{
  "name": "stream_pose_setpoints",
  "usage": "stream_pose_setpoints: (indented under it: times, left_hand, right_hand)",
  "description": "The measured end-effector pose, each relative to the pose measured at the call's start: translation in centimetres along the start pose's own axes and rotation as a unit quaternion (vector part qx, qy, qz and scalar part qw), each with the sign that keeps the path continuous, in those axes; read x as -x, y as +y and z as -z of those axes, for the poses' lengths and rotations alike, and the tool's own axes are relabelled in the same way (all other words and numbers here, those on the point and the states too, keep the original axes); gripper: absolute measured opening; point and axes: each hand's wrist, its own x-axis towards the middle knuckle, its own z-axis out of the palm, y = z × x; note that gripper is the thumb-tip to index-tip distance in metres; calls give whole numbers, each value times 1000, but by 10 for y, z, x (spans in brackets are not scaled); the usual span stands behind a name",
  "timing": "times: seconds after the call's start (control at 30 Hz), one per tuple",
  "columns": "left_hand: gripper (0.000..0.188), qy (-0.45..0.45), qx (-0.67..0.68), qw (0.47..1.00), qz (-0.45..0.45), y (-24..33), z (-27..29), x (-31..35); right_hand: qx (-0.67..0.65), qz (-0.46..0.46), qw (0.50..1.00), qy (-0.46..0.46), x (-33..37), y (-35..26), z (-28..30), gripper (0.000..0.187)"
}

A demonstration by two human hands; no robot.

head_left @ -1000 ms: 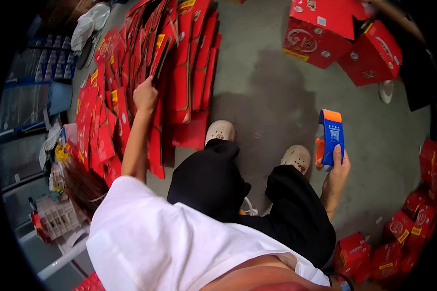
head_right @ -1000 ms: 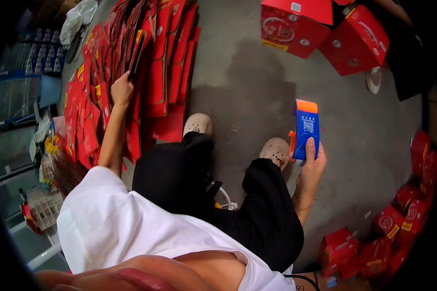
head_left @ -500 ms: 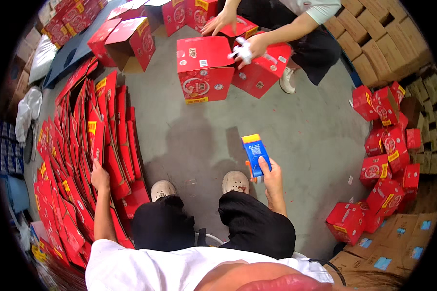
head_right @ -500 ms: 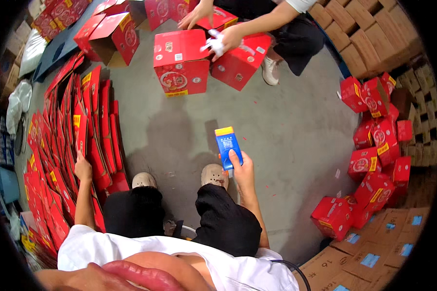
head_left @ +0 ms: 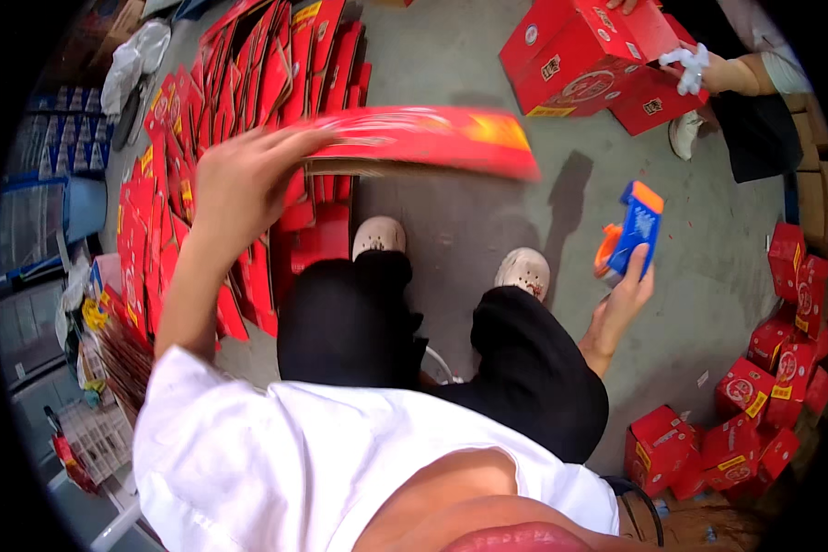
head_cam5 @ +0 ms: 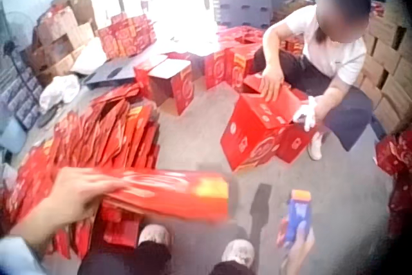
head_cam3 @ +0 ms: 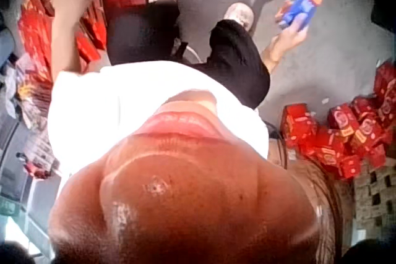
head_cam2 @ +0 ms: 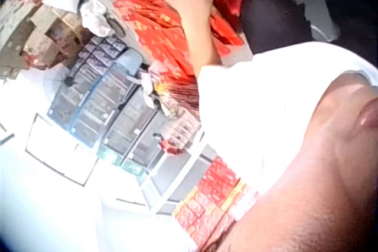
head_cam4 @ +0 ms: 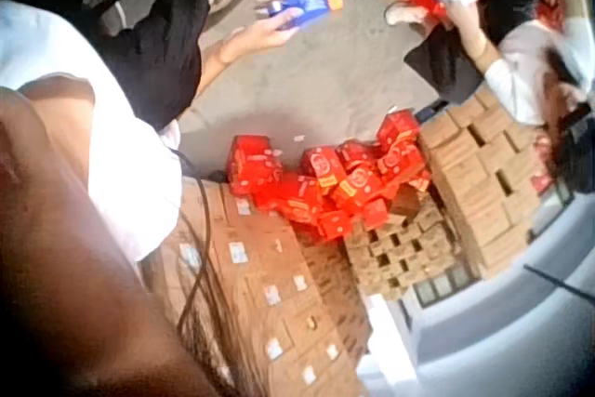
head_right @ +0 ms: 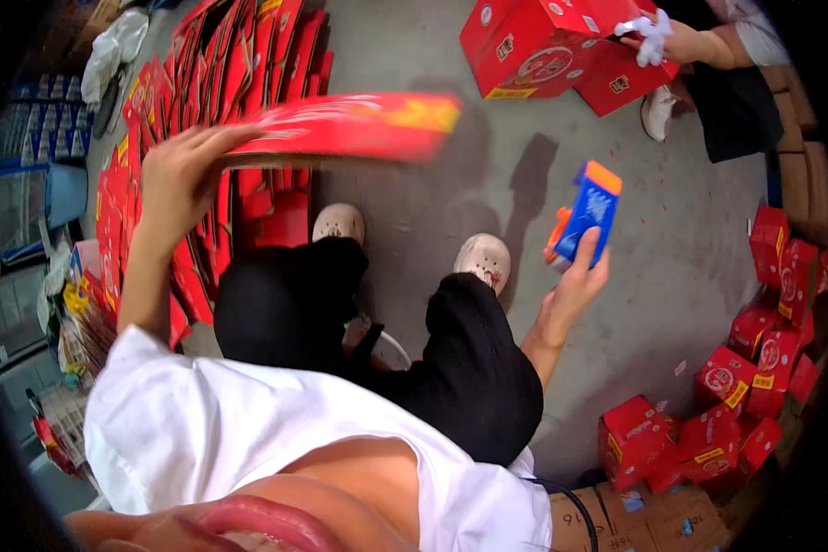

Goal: The person assembles red cardboard boxes by folding the flaps and securing them with a handheld blue and orange tape dispenser. The person works in a warehouse environment surrounded by stacks of flat and assembled boxes, repeatedly picking up a flat box, folding it into shape, and applying tape to seal it.

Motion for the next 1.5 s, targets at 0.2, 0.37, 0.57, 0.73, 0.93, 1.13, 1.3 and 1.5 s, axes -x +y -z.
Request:
stream_pose_setpoints:
  times: [0.2,0.37,0.57,0.73,0.93,1.13,1.3,1.5]
  left_hand:
    - [33,-217,14,943,-253,50,-108,-74]
    - [43,-217,170,936,-219,19,-183,-123]
    - [84,-12,351,934,-63,-10,-204,-110]
    - [118,119,187,947,234,-82,-244,-144]
    - [113,58,512,813,270,-136,-242,-125]
    - [87,-1,592,770,237,-130,-162,-98]
    - [79,-55,457,887,42,-94,-175,-92]
    - [61,-131,54,983,117,-45,-167,-124]
  right_hand:
    - [150,94,973,-147,-14,3,-2,65]
    - [413,41,856,-307,0,4,-41,81]
    - [326,-31,875,-357,-2,25,-49,64]
    - [262,-69,897,-350,1,16,-50,54]
    - [273,27,940,-203,3,19,-52,43]
    - [300,160,935,-104,-21,-12,-58,40]
    - [329,260,894,-159,-40,6,-86,44]
    - [345,267,893,-114,-73,10,-93,48]
